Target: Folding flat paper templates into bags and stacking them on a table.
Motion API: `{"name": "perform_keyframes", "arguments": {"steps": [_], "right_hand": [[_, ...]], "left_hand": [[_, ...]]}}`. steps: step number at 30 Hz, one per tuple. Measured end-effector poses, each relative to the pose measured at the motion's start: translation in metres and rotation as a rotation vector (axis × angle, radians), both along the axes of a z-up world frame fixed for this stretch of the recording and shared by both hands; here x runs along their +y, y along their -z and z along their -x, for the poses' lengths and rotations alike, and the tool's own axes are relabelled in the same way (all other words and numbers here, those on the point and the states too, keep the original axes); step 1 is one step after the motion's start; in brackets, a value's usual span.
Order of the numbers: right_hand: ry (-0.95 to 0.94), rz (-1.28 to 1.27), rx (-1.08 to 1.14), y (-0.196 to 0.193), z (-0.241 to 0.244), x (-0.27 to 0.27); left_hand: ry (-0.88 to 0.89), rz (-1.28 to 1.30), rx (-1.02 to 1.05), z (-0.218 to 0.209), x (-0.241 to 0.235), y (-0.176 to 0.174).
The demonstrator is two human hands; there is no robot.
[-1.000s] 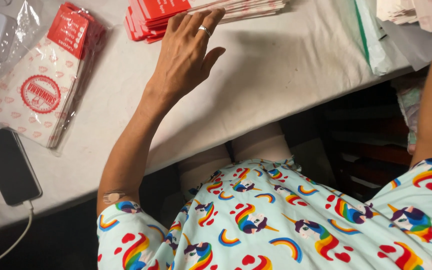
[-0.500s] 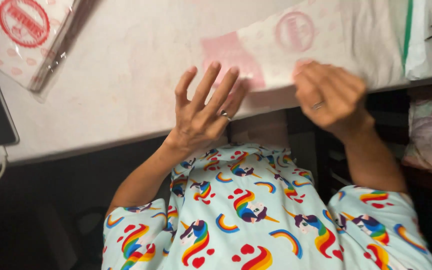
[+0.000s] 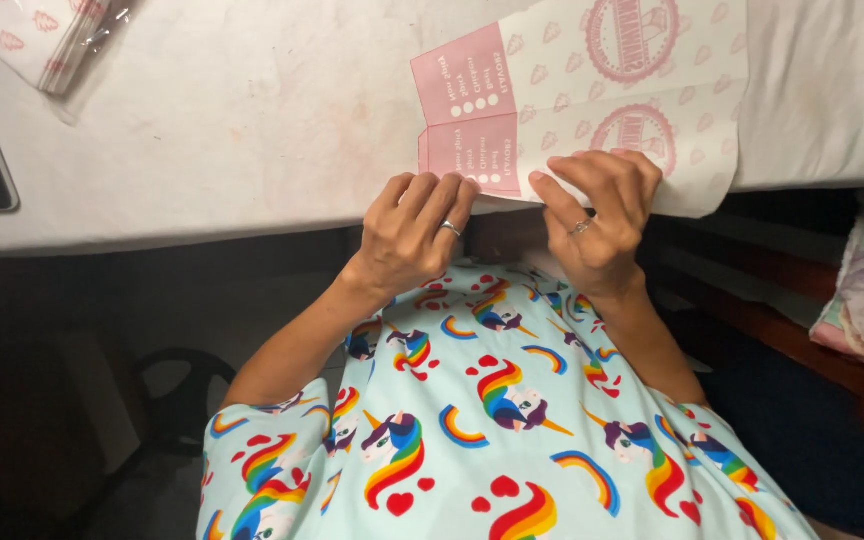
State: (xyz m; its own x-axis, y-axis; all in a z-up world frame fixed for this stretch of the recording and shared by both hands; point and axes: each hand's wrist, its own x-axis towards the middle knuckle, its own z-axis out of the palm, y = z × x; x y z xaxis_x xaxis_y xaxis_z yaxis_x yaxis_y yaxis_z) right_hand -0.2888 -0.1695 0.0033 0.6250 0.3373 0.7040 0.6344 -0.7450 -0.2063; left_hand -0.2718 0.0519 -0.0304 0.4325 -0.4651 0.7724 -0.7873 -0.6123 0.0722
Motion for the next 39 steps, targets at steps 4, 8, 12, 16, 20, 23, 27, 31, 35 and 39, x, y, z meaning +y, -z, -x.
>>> {"name": "perform_keyframes", "arguments": {"steps": [4,8,12,16,20,23,27,31,35,39], "right_hand": [[-0.124,-0.077,-0.029,0.016,-0.009,-0.008],[-0.15,-0.106,0.049,-0.002,-0.013,-0.002],[-0.075,0.027,0.052,-0.012,-0.003,0.005],[-0.116,-0.01,0.103,0.001,0.002,0.004],[-0.179,-0.061,0.12,0.007,0.002,0.002],[-0.213,-0.083,0.078,0.01,0.0,0.001],[-0.227,-0.039,0.031,0.007,0.0,-0.001],[-0.215,-0.022,0.044,0.007,0.001,-0.004],[-0.261,-0.001,0.069,0.008,-0.001,-0.01],[-0.265,-0.043,0.115,0.006,0.0,-0.009]], "left_hand": [[-0.02,-0.036,0.013,0.006,0.003,-0.003],[-0.036,0.008,0.01,0.009,-0.001,-0.004],[-0.061,0.004,0.027,0.012,-0.005,0.0],[-0.058,0.002,0.042,0.014,-0.005,0.004],[-0.036,0.023,0.048,0.022,-0.004,0.009],[-0.04,0.051,0.074,0.019,-0.002,-0.005],[-0.003,0.2,0.201,0.014,0.006,-0.014],[0.026,0.337,0.376,0.011,0.02,-0.025],[-0.007,0.357,0.343,0.019,0.016,-0.009],[-0.007,0.343,0.349,0.019,0.016,-0.009]]}}
